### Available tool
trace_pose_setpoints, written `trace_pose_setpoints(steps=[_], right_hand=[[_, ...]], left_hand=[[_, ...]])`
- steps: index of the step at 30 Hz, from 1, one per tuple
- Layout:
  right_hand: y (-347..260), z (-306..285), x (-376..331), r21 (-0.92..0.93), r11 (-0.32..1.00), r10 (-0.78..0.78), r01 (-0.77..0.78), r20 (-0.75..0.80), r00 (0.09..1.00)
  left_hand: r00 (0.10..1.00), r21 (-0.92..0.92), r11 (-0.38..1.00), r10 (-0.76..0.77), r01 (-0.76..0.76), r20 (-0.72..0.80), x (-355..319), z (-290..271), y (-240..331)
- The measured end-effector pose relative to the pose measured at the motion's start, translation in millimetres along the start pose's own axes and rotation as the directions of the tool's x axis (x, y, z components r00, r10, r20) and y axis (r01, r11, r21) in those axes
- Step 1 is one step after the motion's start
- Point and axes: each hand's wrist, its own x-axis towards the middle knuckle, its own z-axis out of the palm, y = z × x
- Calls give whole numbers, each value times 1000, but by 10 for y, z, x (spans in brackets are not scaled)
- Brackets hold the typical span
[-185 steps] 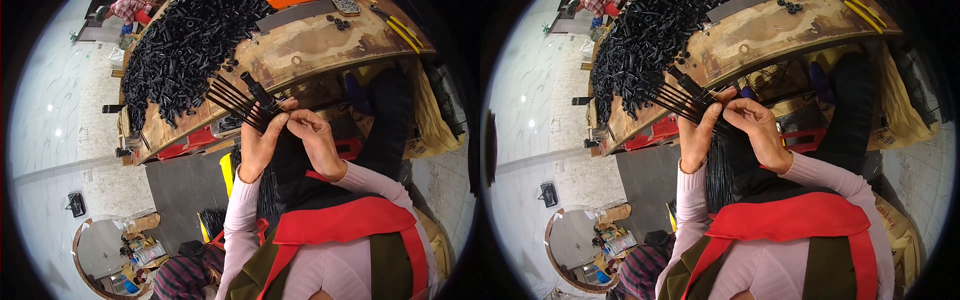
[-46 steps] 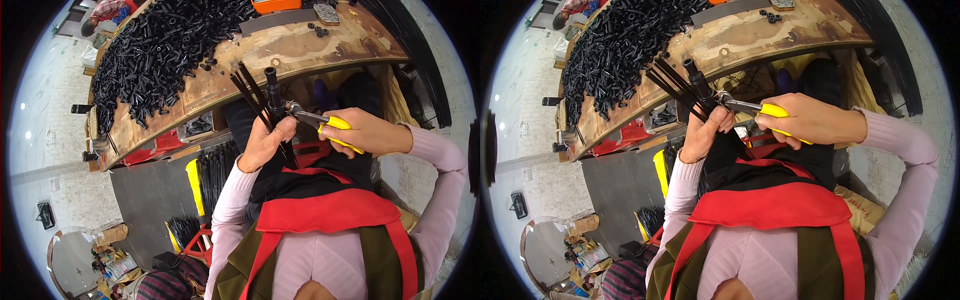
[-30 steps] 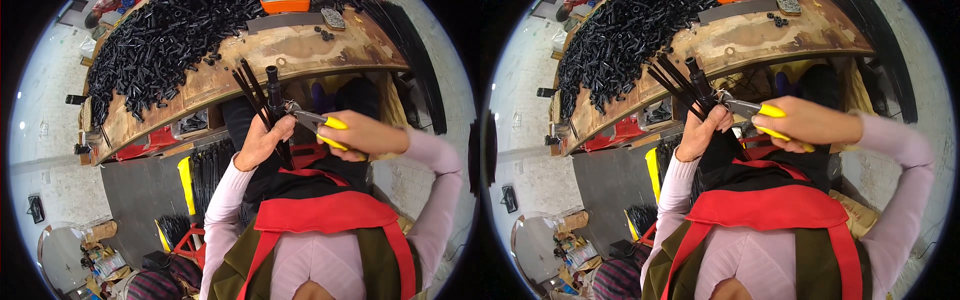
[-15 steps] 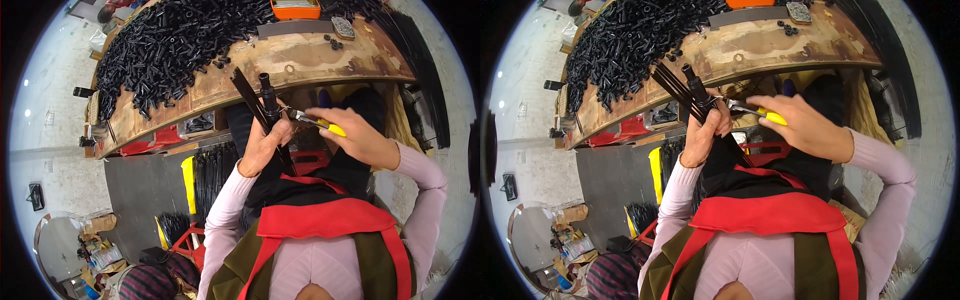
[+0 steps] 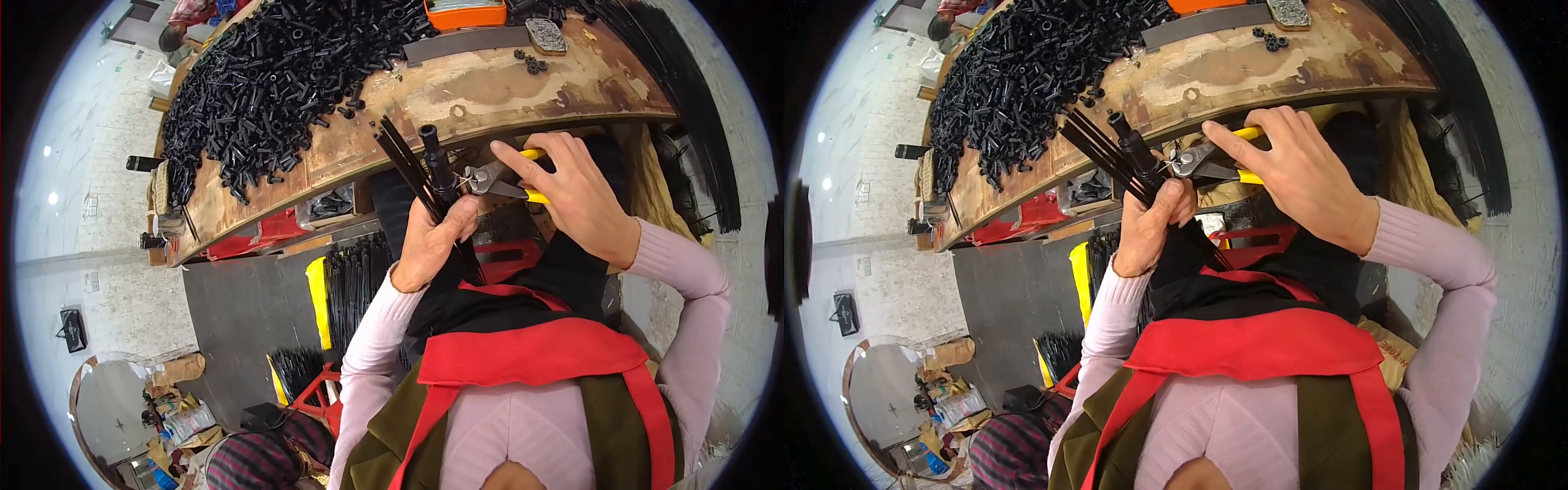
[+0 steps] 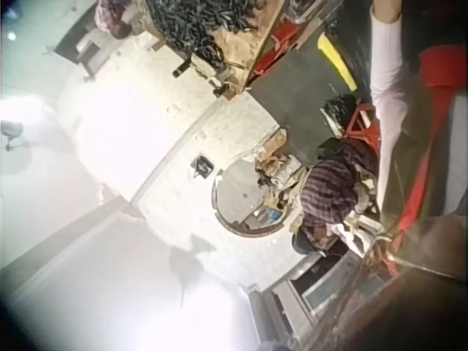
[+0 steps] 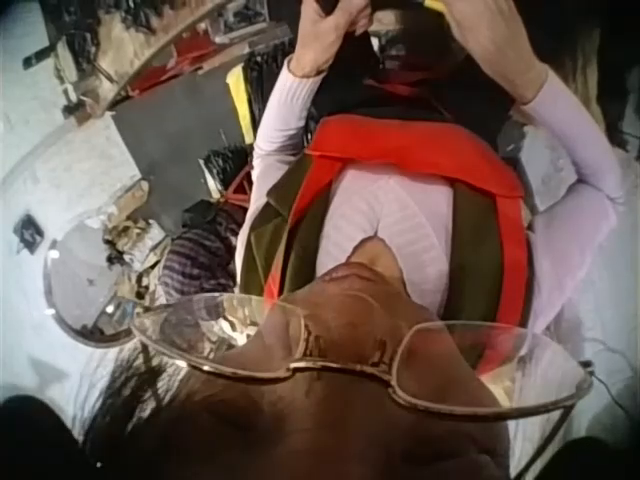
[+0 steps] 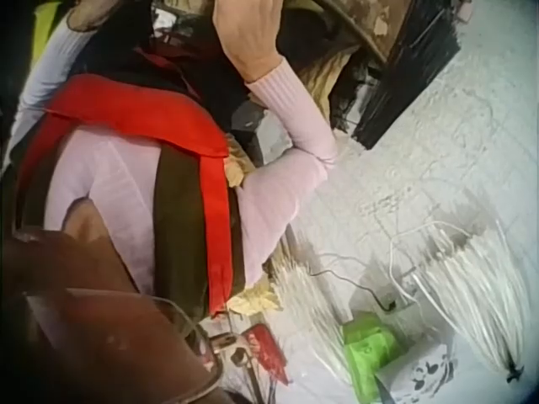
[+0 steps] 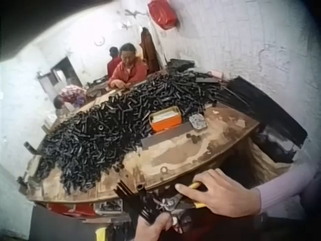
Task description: Assembling and trimming black wiring components at a manufacturing workbench.
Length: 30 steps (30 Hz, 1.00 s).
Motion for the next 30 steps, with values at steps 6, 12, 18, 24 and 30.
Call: trace_pose_setpoints(steps=[6,12,18,24,30], right_hand=[[-73,19,4,16,1000,-12,13,-52,999],[-141,6,66,-84,996,-36,32,-55,998],[-95,-490,269,-240,922,-260,304,197,945],[-218,-467,232,473,805,39,-359,561,827],[-45,-511,389,327,945,-153,20,386,910]], left_hand=[[1000,-66,998,-24,23,-18,-63,-38,76],[998,-63,998,-31,27,-60,-140,-97,134],[994,-39,998,-44,40,-100,-141,-116,91],[995,-117,989,-95,93,-7,-89,-116,178],[994,-153,983,-107,106,2,-85,-177,82]])
